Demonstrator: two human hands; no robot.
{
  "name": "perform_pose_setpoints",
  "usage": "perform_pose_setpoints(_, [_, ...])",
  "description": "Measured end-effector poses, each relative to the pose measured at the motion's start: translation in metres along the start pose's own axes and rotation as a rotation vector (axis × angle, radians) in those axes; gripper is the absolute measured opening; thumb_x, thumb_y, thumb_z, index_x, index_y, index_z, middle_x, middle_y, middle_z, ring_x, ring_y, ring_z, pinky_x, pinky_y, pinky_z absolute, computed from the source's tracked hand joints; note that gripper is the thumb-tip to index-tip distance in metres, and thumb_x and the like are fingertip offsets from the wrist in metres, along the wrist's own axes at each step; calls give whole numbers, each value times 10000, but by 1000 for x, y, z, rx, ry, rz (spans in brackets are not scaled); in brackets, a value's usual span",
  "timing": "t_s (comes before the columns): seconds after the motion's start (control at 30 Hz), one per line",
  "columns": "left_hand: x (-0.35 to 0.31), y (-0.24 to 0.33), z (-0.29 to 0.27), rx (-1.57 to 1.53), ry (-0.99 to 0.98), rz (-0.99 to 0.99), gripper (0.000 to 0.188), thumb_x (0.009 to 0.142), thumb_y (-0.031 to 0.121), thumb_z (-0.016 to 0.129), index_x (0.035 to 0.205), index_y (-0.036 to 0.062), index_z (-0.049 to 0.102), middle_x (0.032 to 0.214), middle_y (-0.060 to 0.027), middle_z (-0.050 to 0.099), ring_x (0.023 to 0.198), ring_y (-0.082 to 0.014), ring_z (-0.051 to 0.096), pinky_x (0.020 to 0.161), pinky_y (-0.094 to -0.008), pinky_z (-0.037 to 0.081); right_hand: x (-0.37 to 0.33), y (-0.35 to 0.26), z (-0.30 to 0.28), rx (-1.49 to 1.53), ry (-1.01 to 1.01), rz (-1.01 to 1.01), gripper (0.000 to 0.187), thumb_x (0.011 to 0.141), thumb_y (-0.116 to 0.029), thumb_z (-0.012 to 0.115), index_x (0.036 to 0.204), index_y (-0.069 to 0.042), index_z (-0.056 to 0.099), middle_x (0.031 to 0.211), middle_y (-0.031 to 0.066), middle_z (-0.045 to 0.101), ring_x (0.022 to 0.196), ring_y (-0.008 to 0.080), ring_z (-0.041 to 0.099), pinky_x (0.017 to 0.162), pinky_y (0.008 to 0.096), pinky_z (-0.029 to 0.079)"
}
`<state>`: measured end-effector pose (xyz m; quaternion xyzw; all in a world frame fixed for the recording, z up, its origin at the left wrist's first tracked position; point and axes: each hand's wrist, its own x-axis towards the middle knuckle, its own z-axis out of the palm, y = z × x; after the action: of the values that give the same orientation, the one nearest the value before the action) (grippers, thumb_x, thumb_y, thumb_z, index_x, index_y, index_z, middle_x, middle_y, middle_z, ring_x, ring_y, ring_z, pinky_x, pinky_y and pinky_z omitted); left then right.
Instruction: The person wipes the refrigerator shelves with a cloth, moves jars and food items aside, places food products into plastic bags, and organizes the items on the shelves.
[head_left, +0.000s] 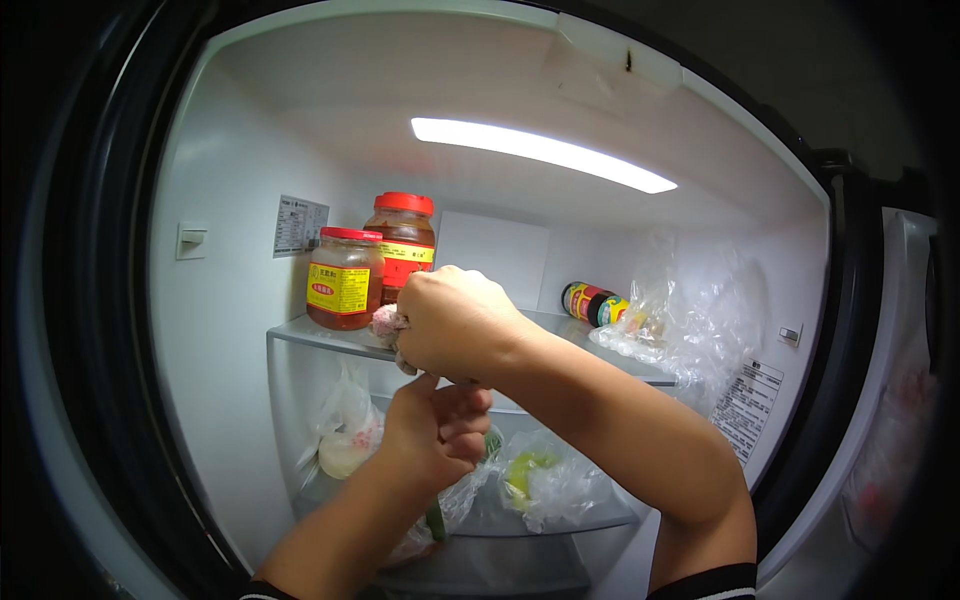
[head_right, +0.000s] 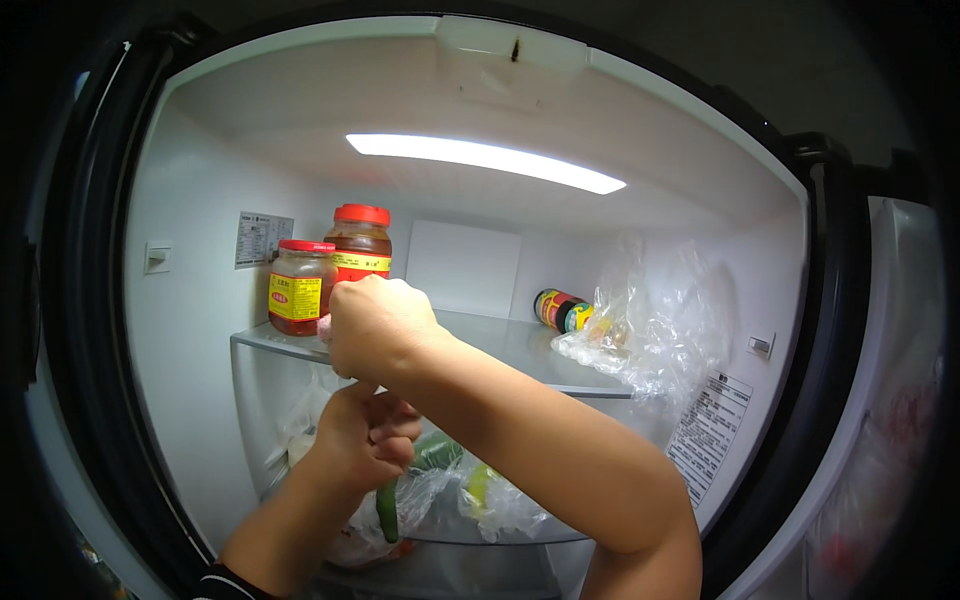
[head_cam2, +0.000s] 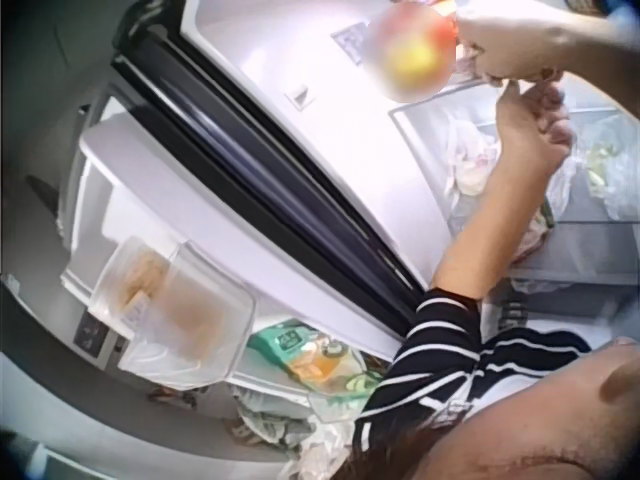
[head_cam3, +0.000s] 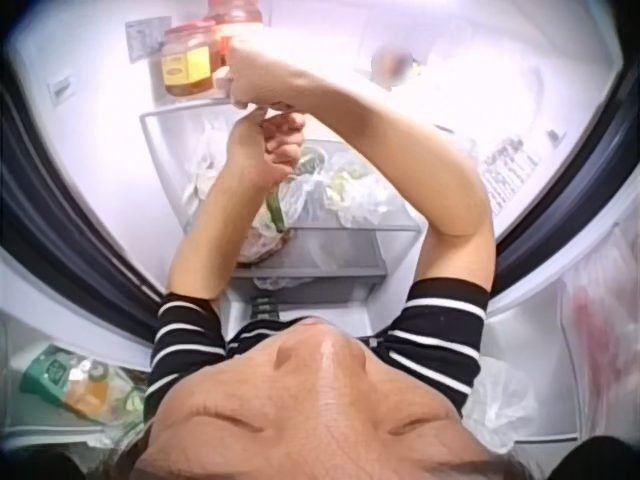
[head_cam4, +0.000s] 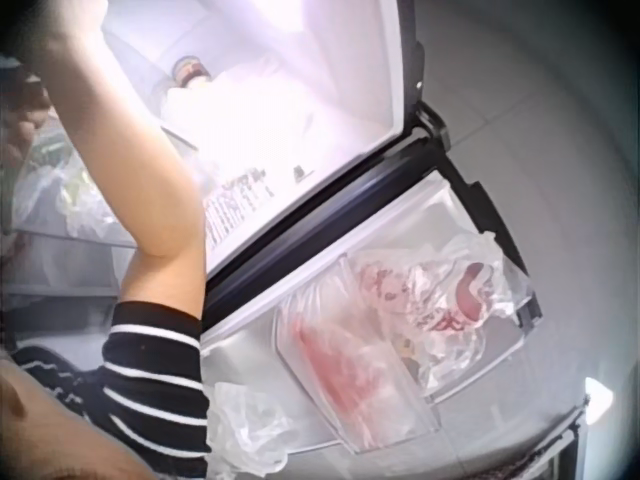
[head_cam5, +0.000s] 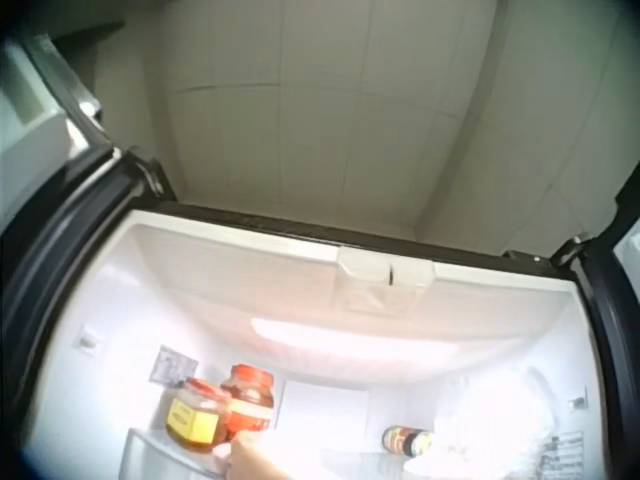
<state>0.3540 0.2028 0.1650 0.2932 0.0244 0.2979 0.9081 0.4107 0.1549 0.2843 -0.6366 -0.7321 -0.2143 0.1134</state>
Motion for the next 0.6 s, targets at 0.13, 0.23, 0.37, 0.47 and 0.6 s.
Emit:
perform_pose_setpoints(0.13, [-11, 12, -15, -161, 14, 50, 383, 955, 313, 350, 1031, -9, 542, 721, -33, 514, 474, -85, 294, 366, -196, 224, -3, 26, -11, 177, 147, 85, 193, 757, -254, 654, 869, -104, 700, 845, 150, 674, 808, 319, 658, 754, 393, 525])
perform_pose_setpoints(0.23, [-11, 14, -14, -187, 45, 69, 403, 958, 292, 324, 1098, -38, 508, 709, -30, 513, 468, -90, 296, 360, -207, 227, 9, 94, -11, -93, 282, 297, 223, 774, -259, 622, 859, -60, 677, 893, 156, 677, 841, 310, 658, 769, 395, 522])
perform_pose_setpoints(0.37, [-11, 19, -19, -157, 93, 118, 391, 954, 284, 338, 1093, -40, 506, 680, -25, 499, 455, -88, 297, 353, -206, 228, 14, 118, 26, -306, -91, 377, 405, 858, -439, 579, 963, -62, 687, 935, 167, 674, 939, 293, 646, 812, 396, 504])
perform_pose_setpoints(0.47, [-7, 24, -28, -199, 48, 135, 396, 955, 284, 337, 1069, -46, 523, 673, -23, 501, 447, -78, 307, 350, -204, 230, 37, 95, 44, -71, -124, 150, 362, 873, -448, 560, 1001, -137, 696, 961, 129, 679, 964, 288, 633, 825, 410, 494])
perform_pose_setpoints(0.6, [-8, 23, -30, -212, 50, 130, 411, 956, 287, 329, 1063, -44, 548, 665, -9, 500, 437, -66, 314, 346, -203, 231, 29, 50, 39, 128, 41, -155, 252, 880, -361, 562, 1021, -202, 697, 944, 101, 685, 928, 300, 630, 804, 405, 497])
